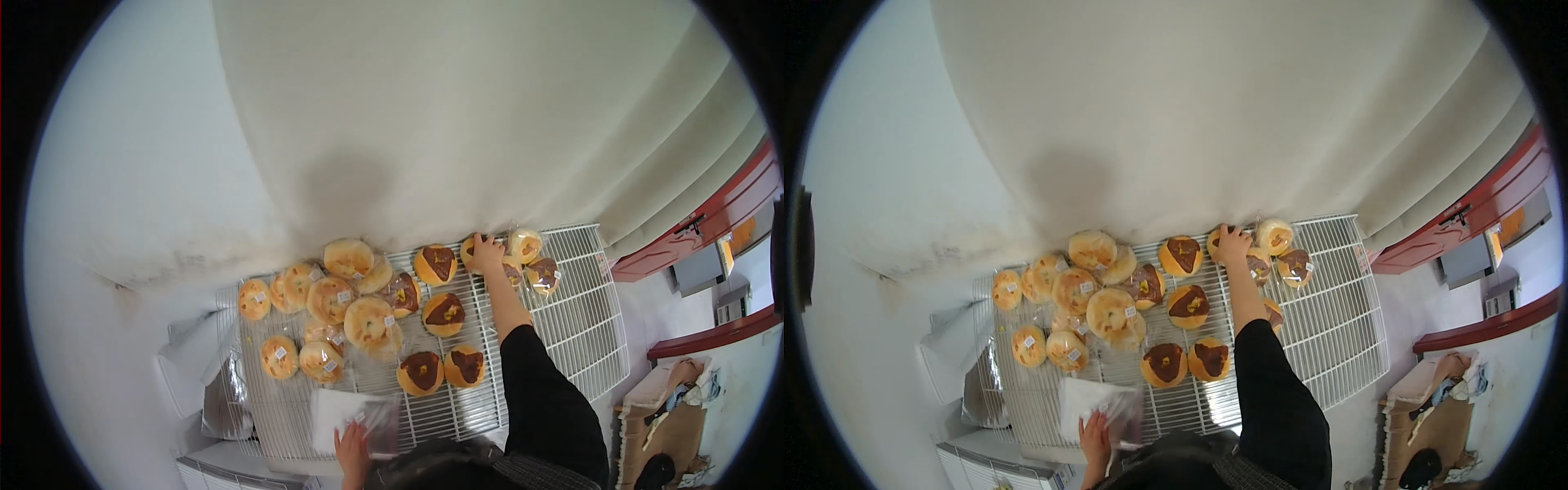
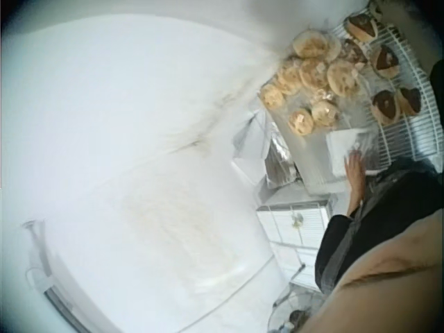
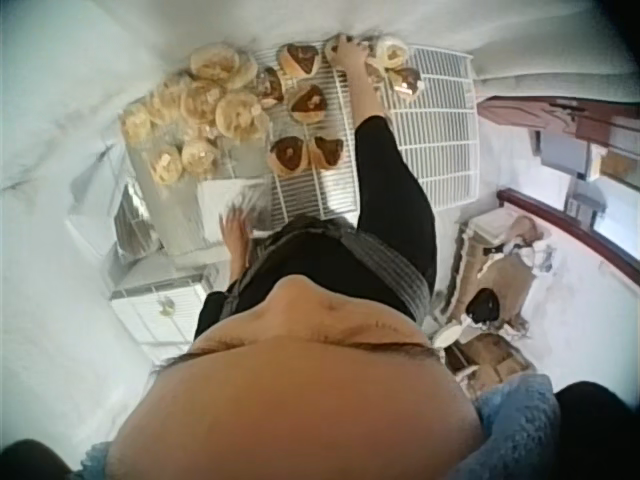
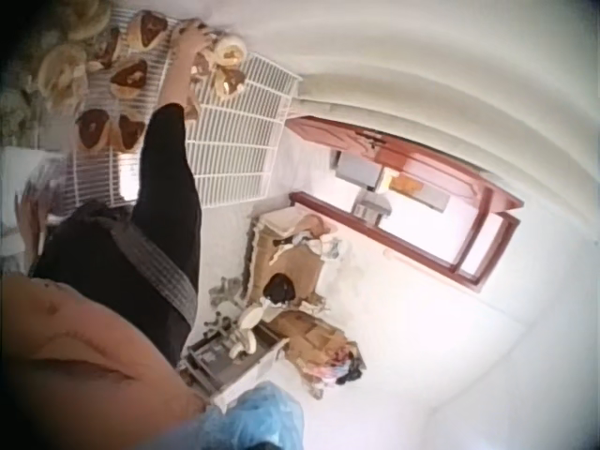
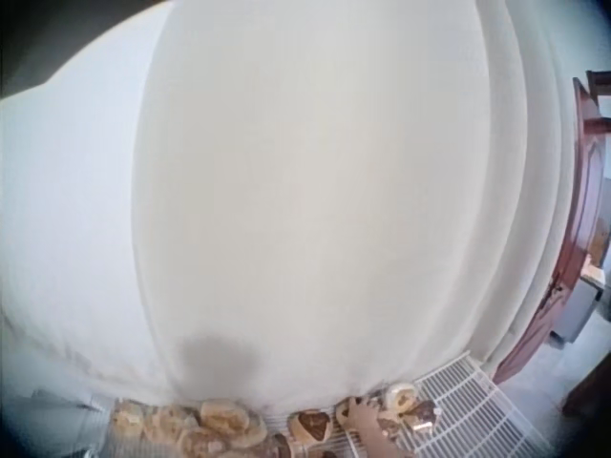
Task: The person packages freshly baked pastries by hand. They pick up each pastry from a wire cooling rack, place it into a clear plastic bag, and then set the packaged item back onto the rack. The process is repeated for multiple pastries throughout the clip.
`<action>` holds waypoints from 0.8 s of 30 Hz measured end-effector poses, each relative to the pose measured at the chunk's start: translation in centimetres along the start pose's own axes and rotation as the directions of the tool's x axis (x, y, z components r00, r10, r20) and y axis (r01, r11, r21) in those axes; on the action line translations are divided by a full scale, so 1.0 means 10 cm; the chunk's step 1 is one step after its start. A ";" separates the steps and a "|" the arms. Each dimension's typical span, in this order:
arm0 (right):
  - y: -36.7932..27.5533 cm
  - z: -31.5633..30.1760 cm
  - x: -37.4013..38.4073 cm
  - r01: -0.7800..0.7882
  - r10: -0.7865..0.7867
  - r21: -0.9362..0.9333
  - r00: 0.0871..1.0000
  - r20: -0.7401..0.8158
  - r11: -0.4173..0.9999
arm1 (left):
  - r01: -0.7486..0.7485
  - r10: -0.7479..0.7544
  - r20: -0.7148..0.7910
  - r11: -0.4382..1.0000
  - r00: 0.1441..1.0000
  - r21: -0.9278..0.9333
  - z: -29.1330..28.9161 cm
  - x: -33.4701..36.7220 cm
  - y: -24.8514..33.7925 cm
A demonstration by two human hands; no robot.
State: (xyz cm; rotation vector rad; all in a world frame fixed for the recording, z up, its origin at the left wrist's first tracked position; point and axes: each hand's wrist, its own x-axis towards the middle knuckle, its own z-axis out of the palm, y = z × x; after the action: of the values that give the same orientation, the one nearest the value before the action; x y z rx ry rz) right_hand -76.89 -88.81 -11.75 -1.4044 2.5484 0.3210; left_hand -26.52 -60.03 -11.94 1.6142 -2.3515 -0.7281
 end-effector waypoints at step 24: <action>0.43 -0.13 -4.58 0.010 -0.458 0.967 0.880 -0.129 -0.255 | 0.087 0.093 0.201 0.671 0.975 -0.736 -0.43 0.63 1.20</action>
State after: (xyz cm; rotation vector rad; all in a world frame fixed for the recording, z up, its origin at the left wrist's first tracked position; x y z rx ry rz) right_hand -56.76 -50.18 3.13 -0.8319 1.1398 -1.2890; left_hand -36.93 -63.63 -2.97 1.1769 -1.7487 -1.6747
